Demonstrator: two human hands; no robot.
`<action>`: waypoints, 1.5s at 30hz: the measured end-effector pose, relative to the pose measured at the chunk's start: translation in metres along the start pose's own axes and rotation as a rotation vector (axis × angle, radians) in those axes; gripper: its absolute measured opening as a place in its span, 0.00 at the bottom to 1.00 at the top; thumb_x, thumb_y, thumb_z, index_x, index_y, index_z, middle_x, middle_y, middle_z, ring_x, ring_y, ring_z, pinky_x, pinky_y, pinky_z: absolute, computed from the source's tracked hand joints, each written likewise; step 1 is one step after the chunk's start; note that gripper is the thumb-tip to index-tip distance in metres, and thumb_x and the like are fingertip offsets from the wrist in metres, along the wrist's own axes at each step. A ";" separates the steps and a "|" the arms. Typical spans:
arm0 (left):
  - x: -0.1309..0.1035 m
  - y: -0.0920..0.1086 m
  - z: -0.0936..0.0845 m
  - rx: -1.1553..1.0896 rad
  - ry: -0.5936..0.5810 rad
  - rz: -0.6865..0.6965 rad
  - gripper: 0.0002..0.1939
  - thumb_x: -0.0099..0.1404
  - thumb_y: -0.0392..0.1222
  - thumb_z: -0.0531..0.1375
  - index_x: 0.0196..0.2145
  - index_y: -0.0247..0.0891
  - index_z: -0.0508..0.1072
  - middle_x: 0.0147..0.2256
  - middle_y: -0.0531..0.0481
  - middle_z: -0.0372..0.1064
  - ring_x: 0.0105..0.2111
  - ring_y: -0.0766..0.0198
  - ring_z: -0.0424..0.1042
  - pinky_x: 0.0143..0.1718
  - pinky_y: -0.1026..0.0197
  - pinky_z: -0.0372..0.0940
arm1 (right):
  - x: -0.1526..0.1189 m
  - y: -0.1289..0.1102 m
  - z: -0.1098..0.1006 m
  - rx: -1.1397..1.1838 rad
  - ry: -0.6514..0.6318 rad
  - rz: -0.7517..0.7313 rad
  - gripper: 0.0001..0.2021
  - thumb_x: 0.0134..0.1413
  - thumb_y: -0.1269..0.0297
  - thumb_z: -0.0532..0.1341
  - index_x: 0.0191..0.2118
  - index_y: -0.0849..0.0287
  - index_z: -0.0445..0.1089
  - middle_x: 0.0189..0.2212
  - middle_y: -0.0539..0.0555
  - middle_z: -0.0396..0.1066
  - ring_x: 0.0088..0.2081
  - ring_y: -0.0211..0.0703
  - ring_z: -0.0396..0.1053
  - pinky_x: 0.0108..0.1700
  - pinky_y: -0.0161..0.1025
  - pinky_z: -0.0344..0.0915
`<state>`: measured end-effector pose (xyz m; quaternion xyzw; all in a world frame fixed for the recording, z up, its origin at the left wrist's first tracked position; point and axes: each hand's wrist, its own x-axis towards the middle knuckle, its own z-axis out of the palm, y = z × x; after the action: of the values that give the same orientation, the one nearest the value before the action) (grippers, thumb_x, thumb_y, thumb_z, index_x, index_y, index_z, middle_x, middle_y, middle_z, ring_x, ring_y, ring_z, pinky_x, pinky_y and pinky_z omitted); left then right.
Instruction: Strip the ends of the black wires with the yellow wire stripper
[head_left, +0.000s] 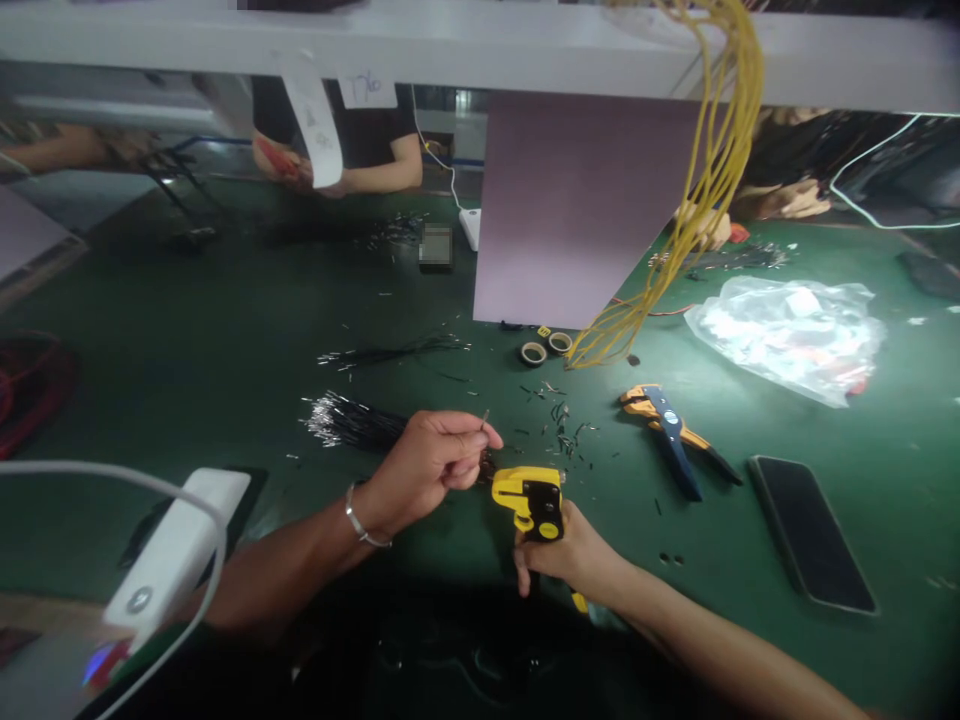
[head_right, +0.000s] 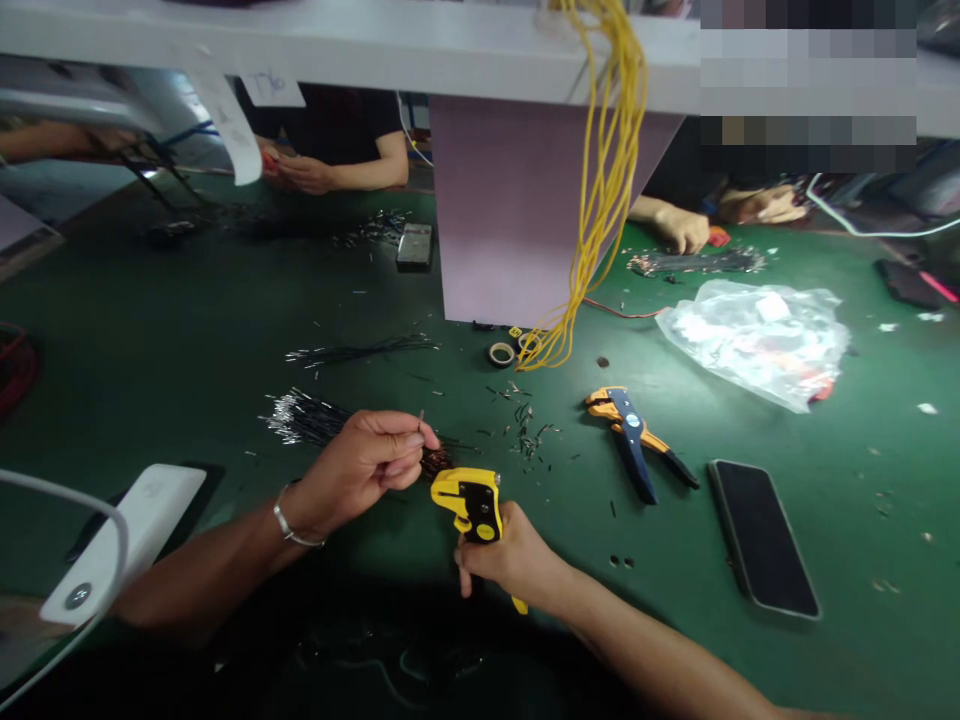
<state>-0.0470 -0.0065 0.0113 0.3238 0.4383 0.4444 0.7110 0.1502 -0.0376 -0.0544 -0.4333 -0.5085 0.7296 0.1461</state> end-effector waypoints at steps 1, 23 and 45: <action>0.003 -0.001 -0.002 -0.005 0.002 -0.010 0.03 0.53 0.34 0.63 0.25 0.31 0.75 0.13 0.60 0.47 0.14 0.76 0.45 0.18 0.65 0.41 | 0.000 0.001 -0.001 0.000 -0.005 0.001 0.11 0.34 0.78 0.56 0.12 0.60 0.68 0.12 0.48 0.68 0.19 0.35 0.60 0.23 0.32 0.55; 0.009 -0.005 -0.006 -0.016 -0.013 -0.022 0.04 0.52 0.34 0.63 0.25 0.29 0.75 0.13 0.60 0.49 0.14 0.77 0.46 0.18 0.66 0.41 | -0.003 -0.009 -0.001 -0.057 0.041 0.053 0.09 0.35 0.73 0.53 0.13 0.60 0.67 0.13 0.48 0.68 0.20 0.35 0.62 0.25 0.31 0.58; 0.007 -0.006 -0.006 0.022 -0.001 0.033 0.04 0.53 0.35 0.63 0.26 0.30 0.76 0.12 0.60 0.50 0.13 0.76 0.47 0.18 0.65 0.42 | -0.001 -0.004 -0.003 -0.111 0.016 0.043 0.10 0.35 0.74 0.53 0.12 0.60 0.68 0.13 0.49 0.69 0.20 0.35 0.61 0.23 0.30 0.56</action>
<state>-0.0492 -0.0023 0.0018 0.3389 0.4376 0.4510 0.7002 0.1524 -0.0347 -0.0503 -0.4573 -0.5378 0.6996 0.1103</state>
